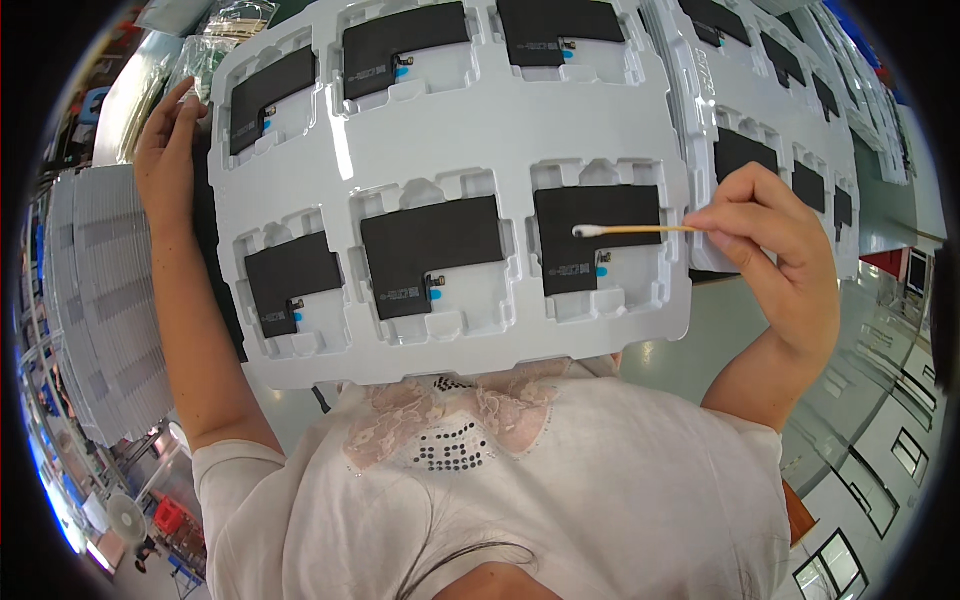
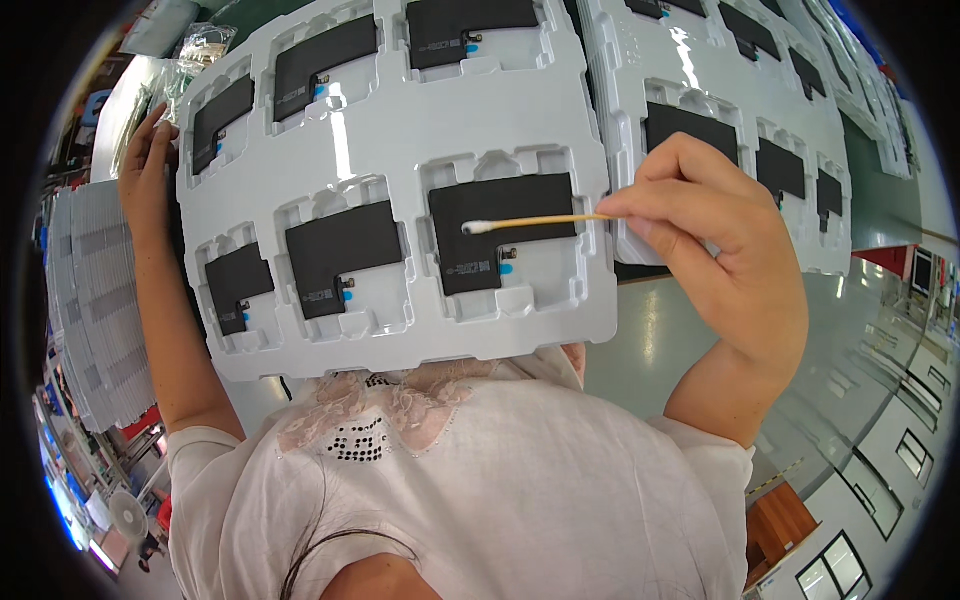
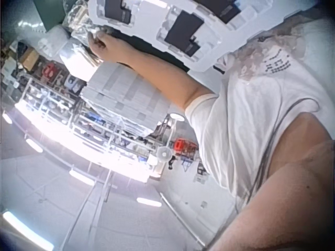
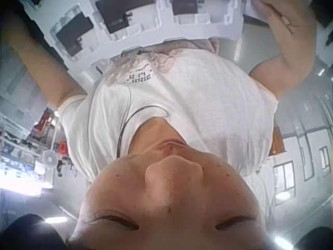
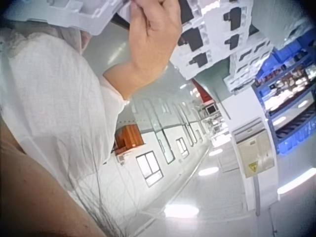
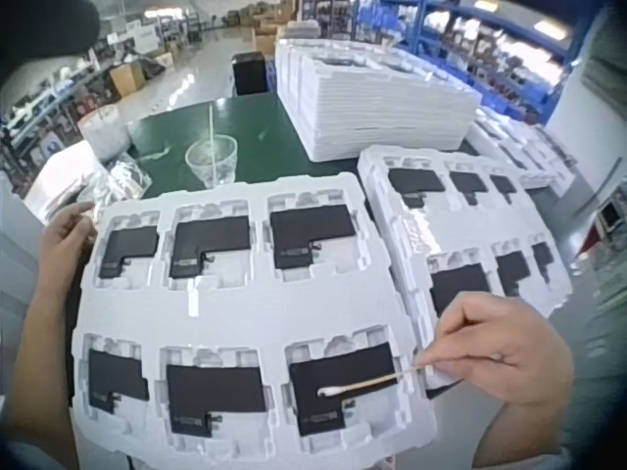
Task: Cleaning and preparing small electronic or hardware components in a tray using a cotton swab and liquid.
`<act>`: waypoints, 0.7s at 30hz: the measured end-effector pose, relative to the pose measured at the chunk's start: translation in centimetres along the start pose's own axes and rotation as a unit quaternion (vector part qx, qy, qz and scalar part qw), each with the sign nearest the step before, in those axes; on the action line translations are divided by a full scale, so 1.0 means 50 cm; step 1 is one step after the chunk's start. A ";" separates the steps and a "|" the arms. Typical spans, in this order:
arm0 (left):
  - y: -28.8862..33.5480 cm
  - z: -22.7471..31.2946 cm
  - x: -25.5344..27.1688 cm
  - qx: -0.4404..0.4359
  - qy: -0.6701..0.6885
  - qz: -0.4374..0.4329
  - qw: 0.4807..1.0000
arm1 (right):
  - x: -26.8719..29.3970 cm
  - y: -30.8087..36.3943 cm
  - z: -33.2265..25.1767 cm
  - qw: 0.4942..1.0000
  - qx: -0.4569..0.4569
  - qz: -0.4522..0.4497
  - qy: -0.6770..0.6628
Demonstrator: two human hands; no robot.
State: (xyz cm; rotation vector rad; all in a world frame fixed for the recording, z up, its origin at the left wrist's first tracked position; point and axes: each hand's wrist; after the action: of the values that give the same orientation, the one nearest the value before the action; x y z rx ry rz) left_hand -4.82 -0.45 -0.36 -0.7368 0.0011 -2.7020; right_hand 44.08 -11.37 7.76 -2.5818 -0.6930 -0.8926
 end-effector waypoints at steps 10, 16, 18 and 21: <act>0.067 -0.037 0.079 0.041 -0.085 0.116 0.989 | -0.009 -0.027 -0.010 0.999 0.042 -0.014 0.015; 0.066 -0.043 0.075 0.060 -0.090 0.121 0.987 | -0.023 -0.034 -0.011 0.999 0.041 -0.008 -0.011; 0.065 -0.043 0.072 0.065 -0.109 0.111 0.986 | -0.023 -0.033 -0.009 0.999 0.045 -0.011 -0.008; 0.065 -0.048 0.074 0.063 -0.101 0.106 0.987 | -0.024 -0.033 -0.011 0.999 0.049 -0.012 -0.005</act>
State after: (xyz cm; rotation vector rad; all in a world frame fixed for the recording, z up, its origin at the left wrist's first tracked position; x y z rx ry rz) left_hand -7.94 -4.89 -0.89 -0.9118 -0.1322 -2.3934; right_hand 42.08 -10.63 7.61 -2.4988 -0.7518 -0.8310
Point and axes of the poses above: each hand's wrist, its own y-axis away from the middle knuckle, its own x-axis out of the back of the hand, z = x × y, and after that the axes turned 9 degrees about x, right-handed
